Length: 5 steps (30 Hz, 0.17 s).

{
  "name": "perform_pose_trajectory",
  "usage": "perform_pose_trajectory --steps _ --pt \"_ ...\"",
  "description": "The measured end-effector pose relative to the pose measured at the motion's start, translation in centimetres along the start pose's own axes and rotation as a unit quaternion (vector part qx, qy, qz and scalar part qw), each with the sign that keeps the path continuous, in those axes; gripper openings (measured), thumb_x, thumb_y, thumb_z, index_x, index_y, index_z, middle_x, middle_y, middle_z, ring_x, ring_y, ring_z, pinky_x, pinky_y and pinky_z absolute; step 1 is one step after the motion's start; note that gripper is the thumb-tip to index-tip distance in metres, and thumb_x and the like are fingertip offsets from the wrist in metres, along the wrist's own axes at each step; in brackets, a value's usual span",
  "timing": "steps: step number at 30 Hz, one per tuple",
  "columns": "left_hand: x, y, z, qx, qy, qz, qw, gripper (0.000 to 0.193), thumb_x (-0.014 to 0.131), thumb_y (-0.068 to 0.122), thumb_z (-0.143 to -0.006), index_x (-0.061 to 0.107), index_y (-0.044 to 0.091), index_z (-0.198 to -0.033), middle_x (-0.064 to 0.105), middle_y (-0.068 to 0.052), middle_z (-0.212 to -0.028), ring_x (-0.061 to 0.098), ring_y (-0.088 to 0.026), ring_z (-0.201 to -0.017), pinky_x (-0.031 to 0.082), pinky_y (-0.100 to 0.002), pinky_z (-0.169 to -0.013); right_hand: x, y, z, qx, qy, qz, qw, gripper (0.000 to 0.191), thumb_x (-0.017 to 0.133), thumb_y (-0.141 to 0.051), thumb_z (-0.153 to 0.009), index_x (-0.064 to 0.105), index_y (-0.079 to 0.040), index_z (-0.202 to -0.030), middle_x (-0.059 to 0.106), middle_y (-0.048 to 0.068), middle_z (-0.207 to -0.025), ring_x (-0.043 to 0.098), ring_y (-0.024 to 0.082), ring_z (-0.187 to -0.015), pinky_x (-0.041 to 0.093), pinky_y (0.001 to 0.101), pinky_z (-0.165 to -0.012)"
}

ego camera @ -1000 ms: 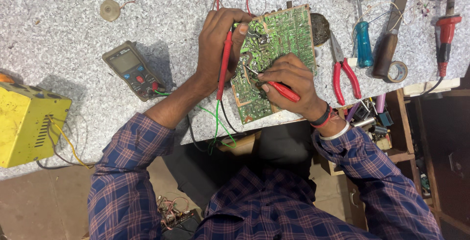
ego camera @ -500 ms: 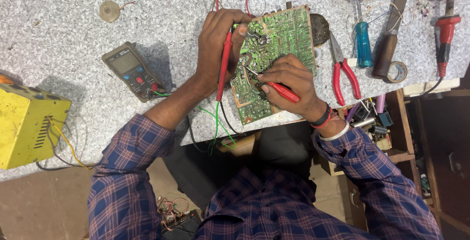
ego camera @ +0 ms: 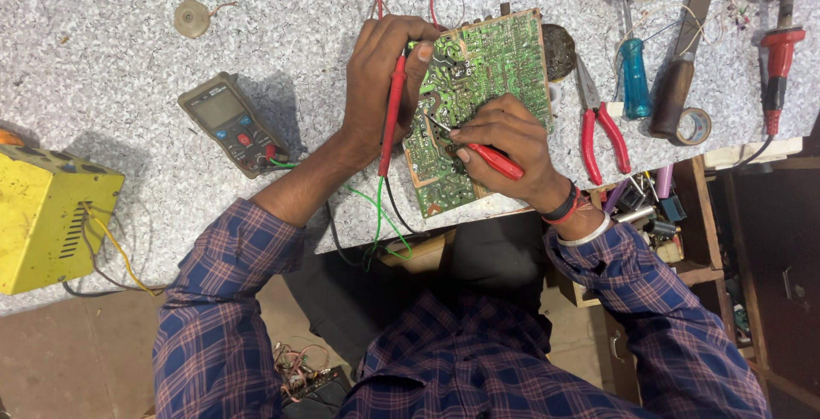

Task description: The person holds a multimeter probe on a green circuit board and repeatedly touches various solder points and traces with a red-handled screwdriver. The multimeter and other tools remain on the bench while the person moves the screwdriver across the board surface.

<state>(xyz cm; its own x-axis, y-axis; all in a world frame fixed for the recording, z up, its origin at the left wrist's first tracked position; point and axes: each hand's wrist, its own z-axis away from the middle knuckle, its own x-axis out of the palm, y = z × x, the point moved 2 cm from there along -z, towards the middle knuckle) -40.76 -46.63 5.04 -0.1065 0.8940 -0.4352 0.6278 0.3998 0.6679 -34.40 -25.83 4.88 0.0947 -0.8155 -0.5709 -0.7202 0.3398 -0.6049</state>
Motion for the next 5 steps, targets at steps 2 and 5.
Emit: perform_pose_trajectory --steps 2,5 --pt "-0.02 0.0 -0.01 -0.001 0.0 0.0 1.0 0.026 0.052 0.026 -0.115 0.064 0.003 -0.112 0.069 -0.011 -0.11 0.063 -0.03 -0.103 0.05 -0.041 -0.093 0.03 0.01 0.01 0.001 -0.001 0.002 1.0 0.017 0.079 -0.005 -0.087 0.074 -0.003 -0.104 0.074 0.01 -0.099 0.065 0.027 -0.097 0.053 0.0378 -0.087" --pt "-0.06 -0.04 -0.03 -0.002 0.0 -0.001 1.0 0.026 0.053 0.026 -0.115 0.064 0.003 -0.112 0.069 -0.011 -0.11 0.063 -0.03 -0.102 0.049 -0.041 -0.093 0.06 -0.01 0.07 0.004 -0.002 0.003 1.0 0.018 0.08 -0.005 -0.087 0.074 -0.004 -0.104 0.074 0.01 -0.099 0.065 0.028 -0.098 0.053 0.0378 -0.088"
